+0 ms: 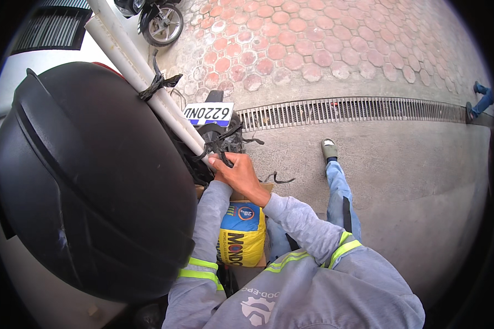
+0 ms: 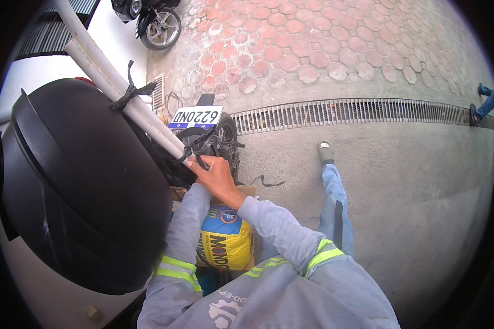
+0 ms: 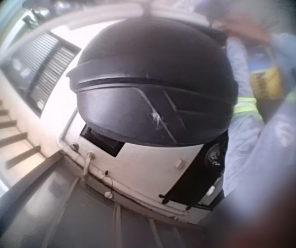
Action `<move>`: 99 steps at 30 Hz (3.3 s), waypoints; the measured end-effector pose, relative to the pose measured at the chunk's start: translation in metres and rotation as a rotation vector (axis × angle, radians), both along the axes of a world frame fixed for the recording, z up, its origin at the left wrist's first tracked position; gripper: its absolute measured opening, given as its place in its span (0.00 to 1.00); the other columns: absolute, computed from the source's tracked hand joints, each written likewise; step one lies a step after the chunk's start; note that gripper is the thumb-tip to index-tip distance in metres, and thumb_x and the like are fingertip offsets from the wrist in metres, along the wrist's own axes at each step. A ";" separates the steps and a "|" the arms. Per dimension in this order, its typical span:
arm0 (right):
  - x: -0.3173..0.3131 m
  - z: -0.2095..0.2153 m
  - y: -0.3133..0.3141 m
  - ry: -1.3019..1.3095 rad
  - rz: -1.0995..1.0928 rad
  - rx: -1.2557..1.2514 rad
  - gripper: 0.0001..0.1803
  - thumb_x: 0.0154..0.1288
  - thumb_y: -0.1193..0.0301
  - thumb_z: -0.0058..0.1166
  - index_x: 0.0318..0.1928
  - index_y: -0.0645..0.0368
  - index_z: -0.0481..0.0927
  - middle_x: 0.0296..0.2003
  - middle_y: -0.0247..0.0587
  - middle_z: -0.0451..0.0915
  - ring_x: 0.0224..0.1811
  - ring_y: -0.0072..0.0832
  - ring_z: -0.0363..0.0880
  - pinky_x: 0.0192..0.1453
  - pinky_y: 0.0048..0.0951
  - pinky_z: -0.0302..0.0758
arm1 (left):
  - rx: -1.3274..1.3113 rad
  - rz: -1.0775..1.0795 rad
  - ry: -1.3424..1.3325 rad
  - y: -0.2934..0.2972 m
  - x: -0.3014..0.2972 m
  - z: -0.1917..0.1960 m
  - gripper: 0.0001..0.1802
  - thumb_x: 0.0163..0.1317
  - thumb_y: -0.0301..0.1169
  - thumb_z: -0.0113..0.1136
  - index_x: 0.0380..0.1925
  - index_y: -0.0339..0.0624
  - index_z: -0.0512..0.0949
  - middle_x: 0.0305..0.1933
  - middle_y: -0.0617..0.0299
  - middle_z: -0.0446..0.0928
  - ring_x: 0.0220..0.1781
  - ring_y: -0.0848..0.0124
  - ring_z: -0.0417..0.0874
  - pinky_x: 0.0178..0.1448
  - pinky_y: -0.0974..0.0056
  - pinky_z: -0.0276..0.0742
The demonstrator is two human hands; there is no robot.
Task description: The person secures a yellow and blue bag and a cardboard box to the back of a motorcycle using black straps. They repeatedly wrap the straps around the cargo and the bike's frame, then tie knots to fasten the load.
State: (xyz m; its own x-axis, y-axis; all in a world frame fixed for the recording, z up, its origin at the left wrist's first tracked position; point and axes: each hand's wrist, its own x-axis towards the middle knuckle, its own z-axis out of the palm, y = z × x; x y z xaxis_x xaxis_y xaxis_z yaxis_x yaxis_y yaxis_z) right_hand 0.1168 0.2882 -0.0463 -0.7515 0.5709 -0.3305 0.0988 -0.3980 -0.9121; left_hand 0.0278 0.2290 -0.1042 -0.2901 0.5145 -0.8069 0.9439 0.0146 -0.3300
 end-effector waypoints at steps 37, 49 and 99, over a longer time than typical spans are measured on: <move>0.019 -0.004 -0.001 0.197 0.159 -0.841 0.07 0.62 0.70 0.63 0.37 0.58 0.81 0.22 0.22 0.70 0.21 0.10 0.63 0.22 0.17 0.57 | -0.042 -0.034 -0.021 0.002 -0.005 -0.013 0.13 0.63 0.41 0.54 0.37 0.56 0.88 0.39 0.63 0.87 0.42 0.65 0.88 0.41 0.54 0.77; 0.064 0.005 0.028 0.245 0.192 -0.072 0.18 0.62 0.62 0.64 0.47 0.61 0.84 0.26 0.30 0.78 0.29 0.13 0.71 0.31 0.21 0.67 | 0.662 0.331 -0.162 -0.008 -0.006 -0.042 0.12 0.59 0.37 0.56 0.35 0.49 0.87 0.31 0.59 0.86 0.34 0.66 0.88 0.40 0.55 0.79; 0.023 0.003 0.026 -0.089 0.175 0.216 0.31 0.53 0.45 0.65 0.25 0.67 0.79 0.19 0.48 0.79 0.26 0.34 0.77 0.32 0.32 0.71 | 0.107 -0.234 0.068 -0.020 0.001 -0.043 0.13 0.60 0.40 0.55 0.35 0.53 0.88 0.35 0.64 0.87 0.39 0.65 0.88 0.42 0.50 0.76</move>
